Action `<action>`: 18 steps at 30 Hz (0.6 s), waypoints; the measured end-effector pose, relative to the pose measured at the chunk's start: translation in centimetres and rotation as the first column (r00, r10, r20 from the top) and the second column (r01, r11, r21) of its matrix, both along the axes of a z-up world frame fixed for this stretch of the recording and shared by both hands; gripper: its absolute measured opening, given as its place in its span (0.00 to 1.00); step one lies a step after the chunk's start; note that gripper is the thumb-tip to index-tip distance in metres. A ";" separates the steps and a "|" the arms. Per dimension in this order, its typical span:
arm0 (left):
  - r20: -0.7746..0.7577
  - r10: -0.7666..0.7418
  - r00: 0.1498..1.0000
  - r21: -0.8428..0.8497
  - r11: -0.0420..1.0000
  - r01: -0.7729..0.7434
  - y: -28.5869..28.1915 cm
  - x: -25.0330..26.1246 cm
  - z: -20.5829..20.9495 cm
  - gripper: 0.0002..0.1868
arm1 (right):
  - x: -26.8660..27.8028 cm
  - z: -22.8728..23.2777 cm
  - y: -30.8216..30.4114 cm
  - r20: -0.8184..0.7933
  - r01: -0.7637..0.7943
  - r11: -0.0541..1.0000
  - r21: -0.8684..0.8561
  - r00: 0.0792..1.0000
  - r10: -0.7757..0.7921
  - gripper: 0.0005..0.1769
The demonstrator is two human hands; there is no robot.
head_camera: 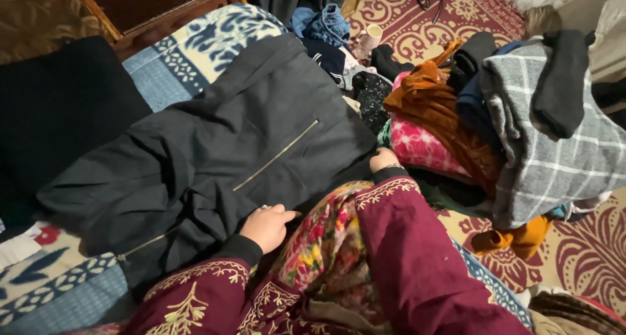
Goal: Folding various items of clothing on a bed, including a black garment and a grey hoodie.
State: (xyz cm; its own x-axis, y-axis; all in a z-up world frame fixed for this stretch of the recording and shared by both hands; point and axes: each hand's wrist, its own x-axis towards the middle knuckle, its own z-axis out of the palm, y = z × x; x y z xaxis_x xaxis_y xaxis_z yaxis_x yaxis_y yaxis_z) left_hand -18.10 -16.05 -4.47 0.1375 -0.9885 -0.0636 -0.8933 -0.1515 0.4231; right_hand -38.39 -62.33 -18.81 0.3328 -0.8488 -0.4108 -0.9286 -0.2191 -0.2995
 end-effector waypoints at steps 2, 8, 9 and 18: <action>0.009 -0.033 0.999 0.065 0.997 0.033 -0.1 0.4 -0.3 0.22 | 0.9 4.0 2.9 0.015 -0.023 0.993 -0.117 1.000 0.025 0.33; -0.099 0.006 0.995 0.125 0.992 0.007 -0.3 0.7 -0.4 0.24 | 4.9 10.3 9.3 0.382 0.070 0.935 0.349 0.900 -0.210 0.18; -0.096 0.009 0.995 0.124 0.992 0.003 -0.2 0.6 -0.1 0.24 | 4.9 11.7 8.8 0.385 0.066 0.935 0.348 0.899 -0.206 0.18; -0.153 0.054 0.987 0.162 0.986 -0.029 -0.3 0.2 1.7 0.18 | 11.5 18.6 15.4 0.282 -0.275 0.955 -0.111 0.913 0.296 0.28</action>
State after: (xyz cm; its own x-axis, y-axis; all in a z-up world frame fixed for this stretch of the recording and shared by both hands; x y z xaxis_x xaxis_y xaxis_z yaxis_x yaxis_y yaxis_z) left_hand -17.95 -16.31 -2.80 0.1538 -0.9577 -0.2433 -0.8098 -0.2633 0.5244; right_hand -26.91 -46.95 -0.18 0.6616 -0.7218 -0.2032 -0.6966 -0.4914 -0.5227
